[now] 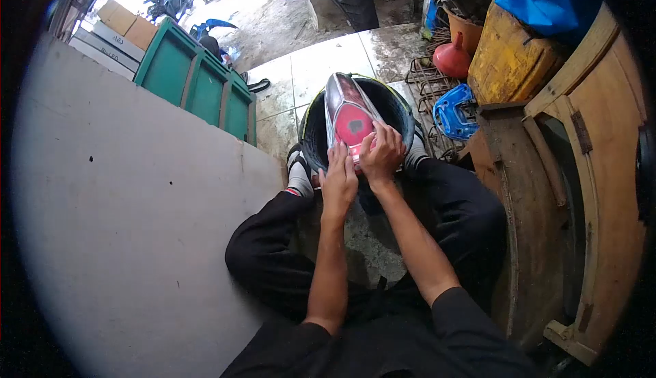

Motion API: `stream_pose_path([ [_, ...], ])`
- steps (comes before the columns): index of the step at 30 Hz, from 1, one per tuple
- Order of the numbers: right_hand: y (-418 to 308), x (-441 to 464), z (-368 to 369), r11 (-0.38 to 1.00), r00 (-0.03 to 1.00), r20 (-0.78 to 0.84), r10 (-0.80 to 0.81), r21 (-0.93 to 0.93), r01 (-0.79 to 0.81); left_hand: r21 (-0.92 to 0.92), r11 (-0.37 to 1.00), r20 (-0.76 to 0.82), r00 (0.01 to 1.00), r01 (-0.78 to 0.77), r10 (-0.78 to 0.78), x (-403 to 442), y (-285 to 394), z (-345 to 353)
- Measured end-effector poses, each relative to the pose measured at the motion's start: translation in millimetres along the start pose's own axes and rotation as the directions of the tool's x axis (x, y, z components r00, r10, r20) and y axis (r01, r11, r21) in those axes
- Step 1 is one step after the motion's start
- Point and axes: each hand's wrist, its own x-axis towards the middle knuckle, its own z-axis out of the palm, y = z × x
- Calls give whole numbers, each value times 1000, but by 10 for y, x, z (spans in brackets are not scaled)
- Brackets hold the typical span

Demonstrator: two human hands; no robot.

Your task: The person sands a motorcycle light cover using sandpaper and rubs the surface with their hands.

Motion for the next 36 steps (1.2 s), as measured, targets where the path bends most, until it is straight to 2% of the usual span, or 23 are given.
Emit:
stream_pose_path([
  [2,16,-32,30,1000,1000,3,0,-14,0,180,984,-13,1000,0,2,306,147,-20],
  [5,38,3,44,1000,1000,-6,-16,0,16,158,987,-119,992,-31,51,1012,116,78],
  [7,27,-5,36,1000,1000,6,-5,-4,5,70,996,-31,998,-58,60,1353,46,4],
  [10,6,0,-15,1000,1000,10,-8,14,8,-17,996,-17,996,-92,92,1509,-65,10],
  [14,22,5,32,1000,1000,-15,16,8,-16,43,995,-119,988,-90,94,789,-11,91],
  [17,25,-22,38,1000,999,-27,19,17,-19,62,998,-96,995,-11,17,109,98,64],
  [20,18,-45,31,999,999,-36,17,30,-16,80,997,-42,999,23,-20,-210,212,-10],
  [22,41,-32,58,999,999,-49,20,48,-18,80,996,-23,999,40,-38,-92,230,-27],
  [24,61,-30,77,998,999,-39,24,52,-22,209,978,-43,999,10,-1,171,264,-29],
  [27,45,-6,73,998,999,-42,5,69,-2,279,959,-68,995,-56,78,828,171,32],
  [31,7,-8,41,1000,999,-38,20,23,-19,125,991,15,999,-38,37,1356,149,-97],
  [34,26,-5,28,999,998,-61,-6,33,8,91,992,-29,996,-87,90,1190,107,-76],
  [36,53,-7,36,999,998,-65,-10,39,13,82,994,-10,998,-66,67,902,80,-59],
])
